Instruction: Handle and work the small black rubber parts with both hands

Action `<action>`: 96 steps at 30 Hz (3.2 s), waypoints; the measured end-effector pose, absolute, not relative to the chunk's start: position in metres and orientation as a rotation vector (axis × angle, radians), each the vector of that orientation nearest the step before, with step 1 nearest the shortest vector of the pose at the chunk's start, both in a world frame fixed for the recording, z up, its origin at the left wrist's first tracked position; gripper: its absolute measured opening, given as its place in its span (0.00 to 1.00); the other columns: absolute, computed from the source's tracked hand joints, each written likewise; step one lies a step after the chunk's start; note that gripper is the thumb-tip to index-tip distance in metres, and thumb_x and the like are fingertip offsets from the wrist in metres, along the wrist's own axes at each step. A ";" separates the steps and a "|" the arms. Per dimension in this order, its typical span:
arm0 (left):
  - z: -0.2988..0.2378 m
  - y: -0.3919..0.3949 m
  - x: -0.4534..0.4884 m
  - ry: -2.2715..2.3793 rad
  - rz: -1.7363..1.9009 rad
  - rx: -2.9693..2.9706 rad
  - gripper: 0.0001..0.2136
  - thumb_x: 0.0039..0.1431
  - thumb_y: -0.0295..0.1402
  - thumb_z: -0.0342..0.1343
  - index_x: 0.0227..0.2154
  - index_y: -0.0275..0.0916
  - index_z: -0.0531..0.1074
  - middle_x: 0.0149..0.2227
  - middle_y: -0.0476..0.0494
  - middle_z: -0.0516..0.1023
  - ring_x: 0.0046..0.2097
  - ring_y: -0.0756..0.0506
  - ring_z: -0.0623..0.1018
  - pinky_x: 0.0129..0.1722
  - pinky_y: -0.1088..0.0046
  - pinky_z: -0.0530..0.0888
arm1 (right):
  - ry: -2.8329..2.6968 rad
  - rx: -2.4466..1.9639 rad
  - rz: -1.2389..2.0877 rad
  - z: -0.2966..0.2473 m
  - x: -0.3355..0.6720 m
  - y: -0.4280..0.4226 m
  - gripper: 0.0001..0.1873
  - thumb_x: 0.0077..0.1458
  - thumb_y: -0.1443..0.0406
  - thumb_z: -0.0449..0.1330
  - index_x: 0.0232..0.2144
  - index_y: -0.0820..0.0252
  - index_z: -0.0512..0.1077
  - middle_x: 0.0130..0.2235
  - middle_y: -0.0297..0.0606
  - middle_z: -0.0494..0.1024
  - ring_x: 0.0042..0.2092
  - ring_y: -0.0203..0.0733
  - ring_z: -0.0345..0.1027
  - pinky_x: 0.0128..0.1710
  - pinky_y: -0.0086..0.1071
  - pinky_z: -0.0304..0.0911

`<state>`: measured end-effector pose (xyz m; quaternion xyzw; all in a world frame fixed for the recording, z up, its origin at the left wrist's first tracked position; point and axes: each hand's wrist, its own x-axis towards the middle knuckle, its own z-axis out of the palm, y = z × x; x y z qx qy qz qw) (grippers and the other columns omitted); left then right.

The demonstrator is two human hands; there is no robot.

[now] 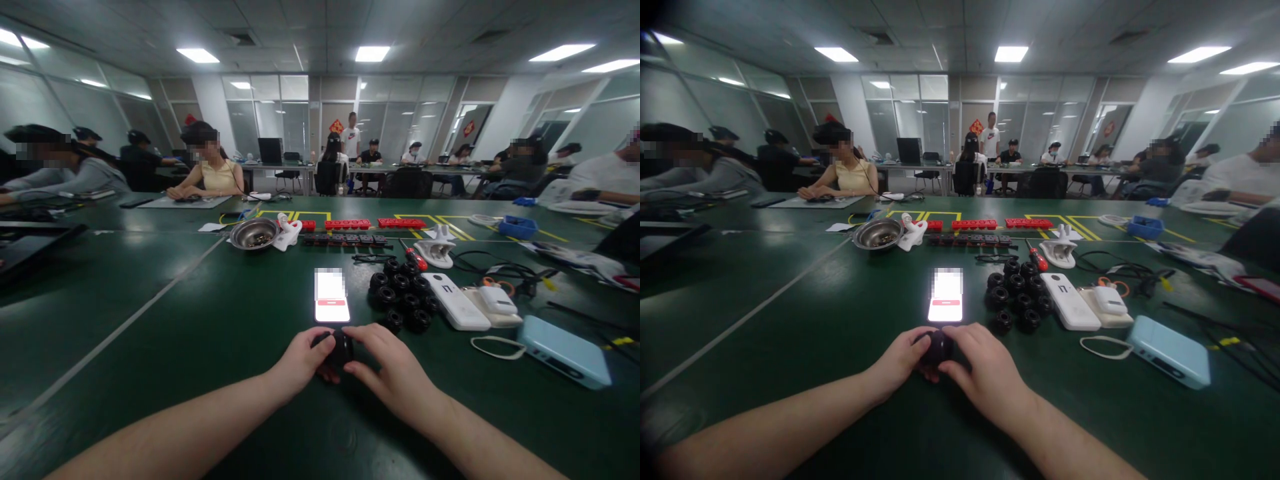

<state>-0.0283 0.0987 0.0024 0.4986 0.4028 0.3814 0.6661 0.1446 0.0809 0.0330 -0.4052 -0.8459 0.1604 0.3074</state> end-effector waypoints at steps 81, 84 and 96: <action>0.003 0.095 -0.029 0.962 0.952 1.123 0.21 0.44 0.44 0.58 0.36 0.33 0.67 0.28 0.47 0.72 0.21 0.52 0.73 0.20 0.77 0.69 | -2.214 -1.178 0.421 0.038 0.145 0.079 0.15 0.51 0.64 0.57 0.43 0.60 0.66 0.39 0.41 0.72 0.40 0.44 0.65 0.40 0.39 0.62; 0.003 0.094 -0.030 0.931 0.988 1.142 0.21 0.41 0.43 0.60 0.35 0.33 0.67 0.30 0.47 0.72 0.22 0.52 0.73 0.21 0.77 0.70 | -2.219 -1.269 0.437 0.038 0.144 0.079 0.12 0.51 0.63 0.57 0.38 0.61 0.68 0.34 0.41 0.73 0.36 0.44 0.66 0.36 0.38 0.63; 0.006 0.091 -0.033 0.910 1.040 1.267 0.20 0.41 0.43 0.61 0.35 0.36 0.68 0.35 0.43 0.71 0.32 0.45 0.73 0.26 0.73 0.72 | -2.217 -1.084 0.465 0.040 0.146 0.078 0.18 0.51 0.64 0.57 0.46 0.59 0.63 0.41 0.41 0.71 0.42 0.44 0.64 0.42 0.39 0.61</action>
